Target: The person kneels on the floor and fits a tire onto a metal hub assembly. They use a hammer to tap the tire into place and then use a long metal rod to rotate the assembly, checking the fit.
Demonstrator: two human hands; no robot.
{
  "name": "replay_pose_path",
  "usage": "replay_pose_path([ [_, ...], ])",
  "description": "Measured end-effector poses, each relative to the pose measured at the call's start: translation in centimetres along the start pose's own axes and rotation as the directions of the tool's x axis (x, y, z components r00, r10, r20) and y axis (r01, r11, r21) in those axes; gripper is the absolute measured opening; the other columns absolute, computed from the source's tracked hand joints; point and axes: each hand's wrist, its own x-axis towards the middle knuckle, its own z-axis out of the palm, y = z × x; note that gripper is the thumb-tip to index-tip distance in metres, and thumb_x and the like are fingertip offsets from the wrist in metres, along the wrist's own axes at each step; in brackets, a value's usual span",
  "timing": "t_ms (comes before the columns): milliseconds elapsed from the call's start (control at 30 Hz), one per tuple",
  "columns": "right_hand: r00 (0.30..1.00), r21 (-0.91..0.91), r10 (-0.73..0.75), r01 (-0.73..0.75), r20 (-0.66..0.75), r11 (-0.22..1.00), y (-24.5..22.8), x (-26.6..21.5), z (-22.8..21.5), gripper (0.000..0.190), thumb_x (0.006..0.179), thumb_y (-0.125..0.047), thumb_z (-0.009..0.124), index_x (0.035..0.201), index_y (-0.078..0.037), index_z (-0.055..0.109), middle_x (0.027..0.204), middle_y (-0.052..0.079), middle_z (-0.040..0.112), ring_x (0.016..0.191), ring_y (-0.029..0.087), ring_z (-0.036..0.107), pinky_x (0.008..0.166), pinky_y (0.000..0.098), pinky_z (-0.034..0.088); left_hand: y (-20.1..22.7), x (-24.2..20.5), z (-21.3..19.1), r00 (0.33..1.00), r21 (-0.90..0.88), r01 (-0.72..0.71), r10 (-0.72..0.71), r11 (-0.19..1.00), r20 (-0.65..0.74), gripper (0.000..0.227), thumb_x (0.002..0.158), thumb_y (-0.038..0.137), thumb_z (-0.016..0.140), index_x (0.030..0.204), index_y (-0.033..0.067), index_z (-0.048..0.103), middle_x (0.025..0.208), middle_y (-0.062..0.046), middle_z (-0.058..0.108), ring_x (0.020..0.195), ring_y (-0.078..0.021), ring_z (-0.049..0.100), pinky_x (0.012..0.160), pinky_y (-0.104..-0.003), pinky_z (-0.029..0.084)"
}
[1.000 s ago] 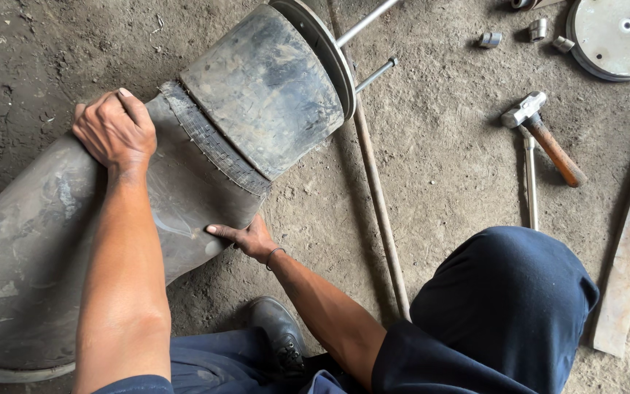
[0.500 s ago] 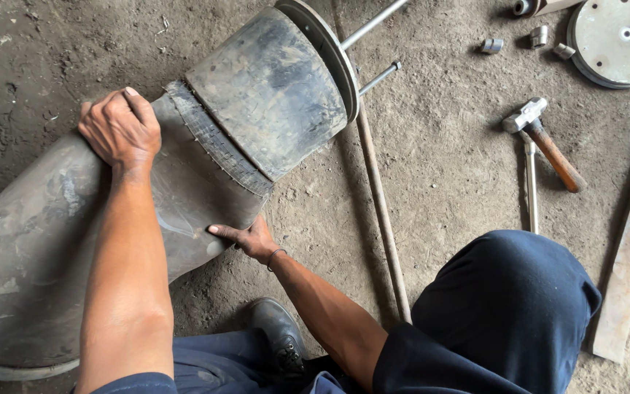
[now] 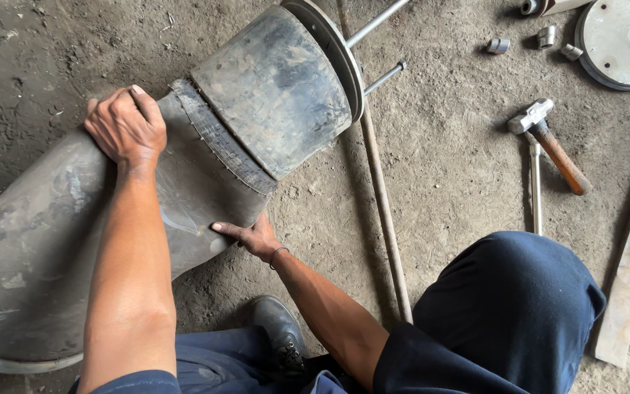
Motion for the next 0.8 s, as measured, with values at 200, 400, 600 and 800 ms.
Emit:
replay_pose_path([
  [200, 1.0, -0.016, -0.001, 0.001, 0.003, 1.0, -0.3, -0.2, 0.1, 0.063, 0.073, -0.04, 0.09, 0.115, 0.001, 0.067, 0.093, 0.01, 0.074, 0.074, 0.017, 0.07, 0.058, 0.0297, 0.056, 0.4, 0.3, -0.5, 1.0, 0.0, -0.015, 0.015, 1.0, -0.011, 0.04, 0.103, 0.021, 0.051, 0.068, 0.0064, 0.062, 0.083, -0.015, 0.068, 0.071, -0.0407, 0.057, 0.073, -0.048, 0.043],
  [400, 1.0, -0.019, -0.018, 0.018, 0.006, 1.0, -0.4, -0.4, 0.1, 0.058, 0.074, -0.04, 0.089, 0.111, 0.001, 0.07, 0.09, 0.01, 0.075, 0.073, 0.017, 0.07, 0.058, 0.0299, 0.056, 0.2, 0.1, 0.2, 1.0, -0.032, 0.009, -0.009, 0.999, -0.005, 0.04, 0.104, 0.021, 0.051, 0.069, 0.0058, 0.063, 0.086, -0.016, 0.071, 0.072, -0.0412, 0.058, 0.076, -0.049, 0.045],
  [600, 0.998, -0.071, -0.067, 0.068, 0.006, 0.995, -0.8, -0.2, 0.4, 0.056, 0.075, -0.041, 0.088, 0.108, 0.001, 0.07, 0.086, 0.009, 0.073, 0.069, 0.016, 0.069, 0.056, 0.0293, 0.055, -0.8, 0.0, 1.5, 0.997, 0.049, 0.04, -0.037, 0.998, -0.062, 0.035, 0.1, 0.021, 0.052, 0.072, 0.008, 0.069, 0.083, -0.016, 0.07, 0.08, -0.0404, 0.062, 0.075, -0.051, 0.045],
  [800, 0.997, -0.082, -0.073, 0.075, 0.027, 0.994, -0.7, 0.3, 0.5, 0.054, 0.076, -0.04, 0.088, 0.107, 0.002, 0.071, 0.085, 0.008, 0.073, 0.068, 0.015, 0.067, 0.055, 0.0293, 0.053, -1.2, -0.1, 1.9, 0.995, 0.036, 0.047, -0.044, 0.998, -0.093, 0.035, 0.1, 0.022, 0.052, 0.074, 0.0085, 0.071, 0.085, -0.016, 0.071, 0.083, -0.0409, 0.062, 0.078, -0.051, 0.046],
])
